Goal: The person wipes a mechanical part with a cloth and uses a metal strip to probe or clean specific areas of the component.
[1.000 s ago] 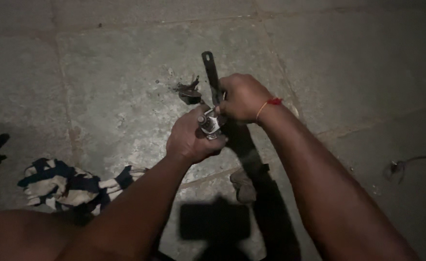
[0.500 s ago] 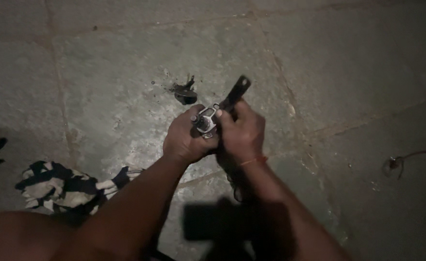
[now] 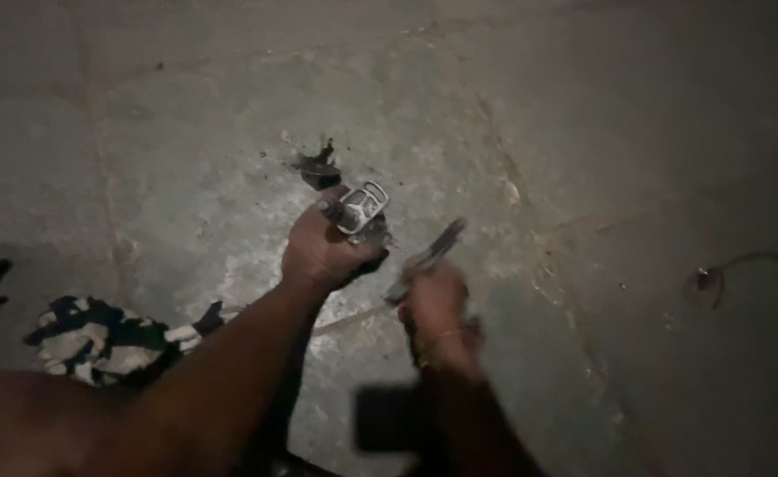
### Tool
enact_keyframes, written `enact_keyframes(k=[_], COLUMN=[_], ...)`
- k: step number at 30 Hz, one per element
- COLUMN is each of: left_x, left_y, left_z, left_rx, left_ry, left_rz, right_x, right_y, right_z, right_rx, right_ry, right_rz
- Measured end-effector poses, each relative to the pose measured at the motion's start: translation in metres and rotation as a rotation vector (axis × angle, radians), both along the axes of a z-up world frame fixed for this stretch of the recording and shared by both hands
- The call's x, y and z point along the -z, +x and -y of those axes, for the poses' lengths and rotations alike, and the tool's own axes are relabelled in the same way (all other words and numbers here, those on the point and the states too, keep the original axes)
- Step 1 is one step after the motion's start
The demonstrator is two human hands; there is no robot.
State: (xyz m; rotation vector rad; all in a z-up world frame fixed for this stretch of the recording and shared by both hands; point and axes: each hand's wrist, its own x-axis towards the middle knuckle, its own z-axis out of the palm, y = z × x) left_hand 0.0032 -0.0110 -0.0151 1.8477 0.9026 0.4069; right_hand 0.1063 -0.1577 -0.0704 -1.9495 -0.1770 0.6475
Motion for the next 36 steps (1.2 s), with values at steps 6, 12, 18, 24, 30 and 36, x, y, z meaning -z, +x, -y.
enact_keyframes(k=[6,12,18,24,30,36], left_x=[0.007,0.004,-0.009,-0.006,-0.008,-0.008], left_y=[-0.005,-0.002,0.001,0.001,-0.002,-0.008], left_z=[0.009,0.01,0.016,0.01,0.0,-0.007], left_rx=[-0.01,0.003,-0.066,0.032,0.011,0.029], left_ry=[-0.024,0.044,-0.058,0.09,0.071,0.142], left_rz=[0.087,0.139,0.159,0.054,0.048,0.073], right_x=[0.019,-0.007,-0.03,-0.026,-0.013,-0.003], right_y=[-0.04,-0.034,-0.037,-0.037,-0.034,-0.03], right_z=[0.006,0.005,0.002,0.003,0.003,-0.001], right_rx=[-0.27,-0.323,-0.375,-0.366,-0.375,-0.407], right_ry=[-0.194,-0.104,-0.23,-0.17,-0.175,-0.177], right_rz=[0.334,-0.002,0.052,0.02,0.181,0.246])
